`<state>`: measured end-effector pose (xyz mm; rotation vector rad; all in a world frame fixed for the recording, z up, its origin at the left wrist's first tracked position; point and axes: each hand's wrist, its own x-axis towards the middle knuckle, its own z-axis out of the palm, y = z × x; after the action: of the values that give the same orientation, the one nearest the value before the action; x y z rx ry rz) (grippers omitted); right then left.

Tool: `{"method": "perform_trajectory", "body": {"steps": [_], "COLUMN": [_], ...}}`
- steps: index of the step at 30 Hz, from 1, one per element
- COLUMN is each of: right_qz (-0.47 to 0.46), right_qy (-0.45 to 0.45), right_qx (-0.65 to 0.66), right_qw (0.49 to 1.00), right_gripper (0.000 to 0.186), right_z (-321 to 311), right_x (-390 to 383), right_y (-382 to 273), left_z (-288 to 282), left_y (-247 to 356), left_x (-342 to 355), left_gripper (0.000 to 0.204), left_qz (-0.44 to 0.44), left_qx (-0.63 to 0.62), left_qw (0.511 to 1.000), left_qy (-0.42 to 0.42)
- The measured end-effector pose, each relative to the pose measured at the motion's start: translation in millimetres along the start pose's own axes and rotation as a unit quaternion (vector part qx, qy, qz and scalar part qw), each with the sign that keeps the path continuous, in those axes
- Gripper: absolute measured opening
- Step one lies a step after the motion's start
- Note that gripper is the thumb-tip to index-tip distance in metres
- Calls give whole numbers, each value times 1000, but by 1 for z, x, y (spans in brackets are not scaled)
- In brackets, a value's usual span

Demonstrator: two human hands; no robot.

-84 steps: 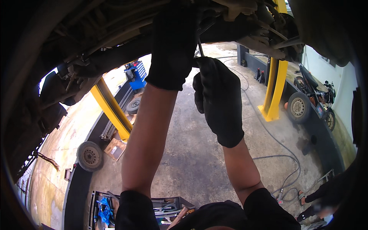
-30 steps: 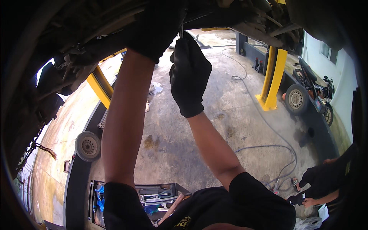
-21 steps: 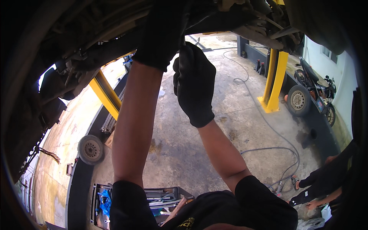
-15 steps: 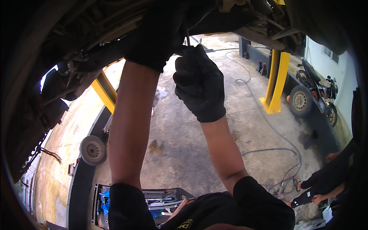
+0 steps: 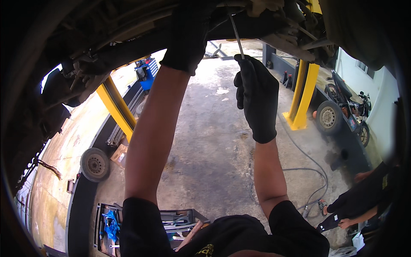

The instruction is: The person handles a small mechanical part at a workbench and then uses a screwdriver to work on the underside of a vehicle on a lift.

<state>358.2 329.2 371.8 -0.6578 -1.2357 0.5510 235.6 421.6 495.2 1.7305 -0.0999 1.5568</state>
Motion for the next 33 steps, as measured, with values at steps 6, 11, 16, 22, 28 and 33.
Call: {"method": "perform_trajectory", "body": {"steps": [6, 11, 16, 22, 28, 33], "right_qz": [-458, -468, -431, -418, -480, -442], "right_qy": [71, 56, 54, 47, -31, -88], "right_qx": [-531, -595, -675, -741, -759, -789], "right_qw": [710, 651, 597, 524, 439, 418], "right_gripper": [27, 48, 47, 49, 47, 43], "right_z": [-31, -35, -38, -31, -44, -25], "right_x": [16, 12, -4, -21, -4, -15], "right_y": [-4, -35, -57, -90, -105, -129], "left_z": [-6, -8, 8, 21, 15, 11], "left_y": [-23, -21, -22, -17, -22, -23], "left_x": [0, -5, -9, -12, -12, -10], "left_gripper": [19, 25, 25, 25, 25, 23], "left_qz": [53, -36, 23, -30, 6, -9], "left_qx": [-4, -202, -107, -289, -368, -322], "left_qw": [998, 978, 989, 955, 925, 944], "left_qy": [30, -47, -102, -57, -99, -78]}}
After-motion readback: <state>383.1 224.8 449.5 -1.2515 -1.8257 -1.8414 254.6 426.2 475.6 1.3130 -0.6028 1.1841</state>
